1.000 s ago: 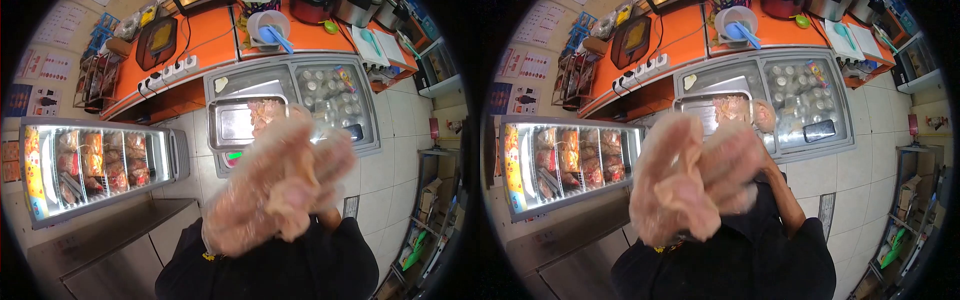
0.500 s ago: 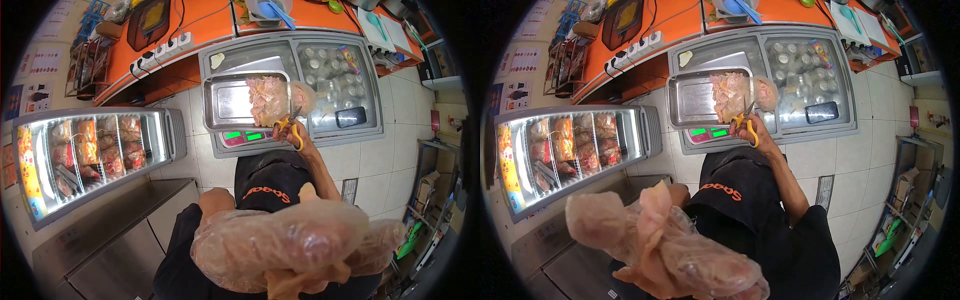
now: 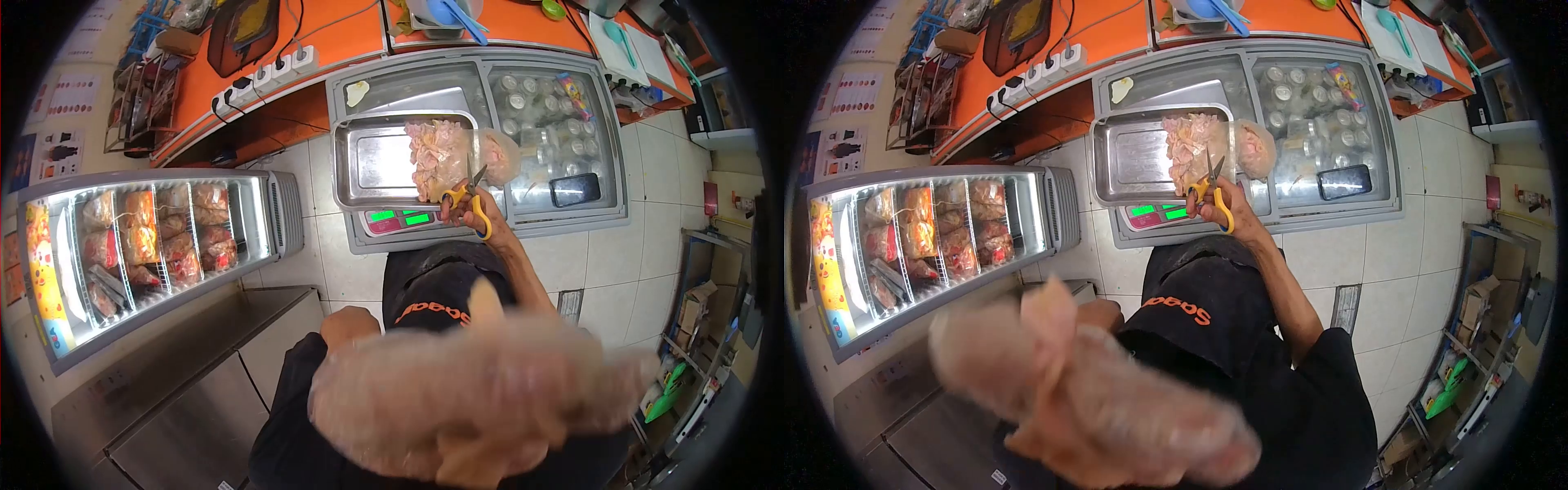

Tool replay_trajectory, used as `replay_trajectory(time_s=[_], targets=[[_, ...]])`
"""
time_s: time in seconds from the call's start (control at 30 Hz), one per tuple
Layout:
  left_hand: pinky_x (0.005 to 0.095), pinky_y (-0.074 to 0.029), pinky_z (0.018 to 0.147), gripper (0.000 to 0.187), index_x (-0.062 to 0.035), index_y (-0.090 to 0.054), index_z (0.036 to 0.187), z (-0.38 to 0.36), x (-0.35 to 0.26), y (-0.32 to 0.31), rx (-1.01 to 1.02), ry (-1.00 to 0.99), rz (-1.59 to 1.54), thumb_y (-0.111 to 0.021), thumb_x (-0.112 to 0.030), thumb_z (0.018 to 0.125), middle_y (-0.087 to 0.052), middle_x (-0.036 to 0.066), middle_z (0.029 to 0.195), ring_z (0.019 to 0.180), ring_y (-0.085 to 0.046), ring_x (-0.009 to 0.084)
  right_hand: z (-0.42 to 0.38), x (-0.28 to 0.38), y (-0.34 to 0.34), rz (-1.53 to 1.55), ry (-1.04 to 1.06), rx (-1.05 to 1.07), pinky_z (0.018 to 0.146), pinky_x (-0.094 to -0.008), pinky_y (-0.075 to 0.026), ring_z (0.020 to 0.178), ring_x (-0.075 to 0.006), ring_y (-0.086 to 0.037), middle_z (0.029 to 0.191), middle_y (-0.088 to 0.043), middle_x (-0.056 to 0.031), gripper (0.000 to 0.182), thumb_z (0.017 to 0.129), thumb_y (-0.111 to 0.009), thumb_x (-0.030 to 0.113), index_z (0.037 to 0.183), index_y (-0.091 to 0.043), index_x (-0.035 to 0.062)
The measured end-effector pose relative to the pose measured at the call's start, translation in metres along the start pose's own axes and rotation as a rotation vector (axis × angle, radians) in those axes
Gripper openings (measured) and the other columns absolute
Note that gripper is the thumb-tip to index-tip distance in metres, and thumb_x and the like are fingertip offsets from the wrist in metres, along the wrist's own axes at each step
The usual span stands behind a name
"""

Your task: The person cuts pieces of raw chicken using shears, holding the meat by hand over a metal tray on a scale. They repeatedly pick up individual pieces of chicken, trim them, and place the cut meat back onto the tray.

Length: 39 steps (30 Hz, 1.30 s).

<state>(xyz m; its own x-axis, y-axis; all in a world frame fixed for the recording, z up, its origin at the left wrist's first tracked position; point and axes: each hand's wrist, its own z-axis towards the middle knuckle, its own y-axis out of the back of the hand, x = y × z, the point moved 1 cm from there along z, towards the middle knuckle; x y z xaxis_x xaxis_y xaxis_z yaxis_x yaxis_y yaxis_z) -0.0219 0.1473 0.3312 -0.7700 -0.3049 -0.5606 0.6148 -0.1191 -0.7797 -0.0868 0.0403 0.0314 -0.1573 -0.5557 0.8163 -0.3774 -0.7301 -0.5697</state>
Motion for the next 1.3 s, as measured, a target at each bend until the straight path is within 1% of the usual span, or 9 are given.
replay_trajectory(time_s=[0.3,0.43,0.7,0.8,0.93,1.07,1.2,1.23,1.3], targets=[[0.0312,-0.054,0.078,0.041,0.004,-0.048,0.123,-0.01,0.007,0.143,-0.634,-0.02,0.854,-0.061,-0.01,0.087,-0.064,0.019,0.101,0.086,-0.065,0.0249,-0.006,0.018,-0.002,-0.077,0.013,-0.036,0.08,-0.0292,-0.046,0.089,-0.0151,-0.057,0.092,-0.058,-0.0055,0.057,0.072,-0.08,0.027,0.113,-0.047,0.0035],[0.0219,-0.05,0.073,0.033,0.0019,-0.054,0.114,-0.022,0.003,0.181,-0.709,0.046,0.846,-0.063,0.002,0.082,-0.064,0.012,0.1,0.09,-0.06,0.0112,0.004,0.029,-0.009,-0.222,-0.01,0.071,0.078,-0.0286,-0.045,0.088,-0.0141,-0.056,0.091,-0.059,-0.0052,0.058,0.066,-0.084,0.024,0.108,-0.048,0.0064],[0.0342,-0.054,0.078,0.049,-0.0036,-0.047,0.117,-0.017,0.011,0.284,-0.473,0.261,0.645,-0.073,-0.004,0.076,-0.063,0.02,0.106,0.093,-0.064,0.0254,0.014,0.028,-0.021,-0.114,0.115,-0.05,0.07,-0.0257,-0.044,0.08,-0.0131,-0.057,0.089,-0.059,-0.0056,0.059,0.065,-0.085,0.027,0.106,-0.048,0.007],[0.034,-0.053,0.082,0.055,-0.0041,-0.046,0.123,-0.045,0.053,0.389,-0.314,0.431,0.76,-0.072,-0.003,0.075,-0.061,0.019,0.112,0.096,-0.063,0.0244,0.003,0.014,-0.006,-0.148,0.121,-0.203,0.067,-0.0233,-0.044,0.078,-0.0121,-0.056,0.088,-0.059,-0.0052,0.059,0.065,-0.085,0.026,0.107,-0.048,0.0065],[0.0314,-0.05,0.087,0.052,-0.0033,-0.049,0.122,-0.058,0.042,0.419,-0.355,0.566,1.144,-0.068,0.003,0.074,-0.061,0.012,0.112,0.1,-0.06,0.0213,-0.022,0.016,0.003,-0.286,0.156,-0.378,0.065,-0.0216,-0.043,0.074,-0.0091,-0.054,0.087,-0.059,-0.0034,0.056,0.068,-0.083,0.028,0.107,-0.05,0.0057],[0.0343,-0.05,0.082,0.038,-0.0027,-0.053,0.117,-0.061,0.09,0.415,-0.447,0.401,1.394,-0.059,-0.003,0.08,-0.062,0.019,0.107,0.098,-0.062,0.0228,-0.043,0.001,0.009,-0.216,0.224,-0.521,0.06,-0.0192,-0.04,0.072,-0.0072,-0.052,0.087,-0.059,-0.0017,0.052,0.07,-0.081,0.027,0.107,-0.051,0.0047],[0.0354,-0.044,0.093,0.043,-0.0019,-0.051,0.121,-0.063,0.111,0.416,-0.186,0.305,1.455,-0.059,-0.018,0.082,-0.06,0.022,0.108,0.103,-0.059,0.0332,-0.053,-0.002,-0.001,-0.188,0.213,-0.554,0.06,-0.0192,-0.04,0.07,-0.0066,-0.052,0.088,-0.059,-0.0021,0.05,0.07,-0.081,0.024,0.105,-0.051,0.0041],[0.0335,-0.047,0.089,0.042,-0.0008,-0.053,0.119,-0.062,0.103,0.427,0.033,0.166,1.941,-0.06,-0.013,0.079,-0.062,0.02,0.106,0.098,-0.061,0.03,-0.057,-0.001,-0.001,-0.231,0.177,-0.568,0.061,-0.0202,-0.04,0.071,-0.0071,-0.052,0.087,-0.058,-0.0025,0.049,0.07,-0.081,0.022,0.104,-0.051,0.0042],[0.0299,-0.05,0.079,0.035,0.0,-0.06,0.109,-0.057,0.088,0.417,-0.363,0.33,1.482,-0.061,-0.005,0.074,-0.065,0.013,0.1,0.088,-0.063,0.0204,-0.068,0.006,-0.001,-0.275,0.199,-0.606,0.062,-0.0212,-0.041,0.071,-0.0077,-0.052,0.087,-0.058,-0.0026,0.048,0.07,-0.081,0.021,0.104,-0.051,0.0041]])
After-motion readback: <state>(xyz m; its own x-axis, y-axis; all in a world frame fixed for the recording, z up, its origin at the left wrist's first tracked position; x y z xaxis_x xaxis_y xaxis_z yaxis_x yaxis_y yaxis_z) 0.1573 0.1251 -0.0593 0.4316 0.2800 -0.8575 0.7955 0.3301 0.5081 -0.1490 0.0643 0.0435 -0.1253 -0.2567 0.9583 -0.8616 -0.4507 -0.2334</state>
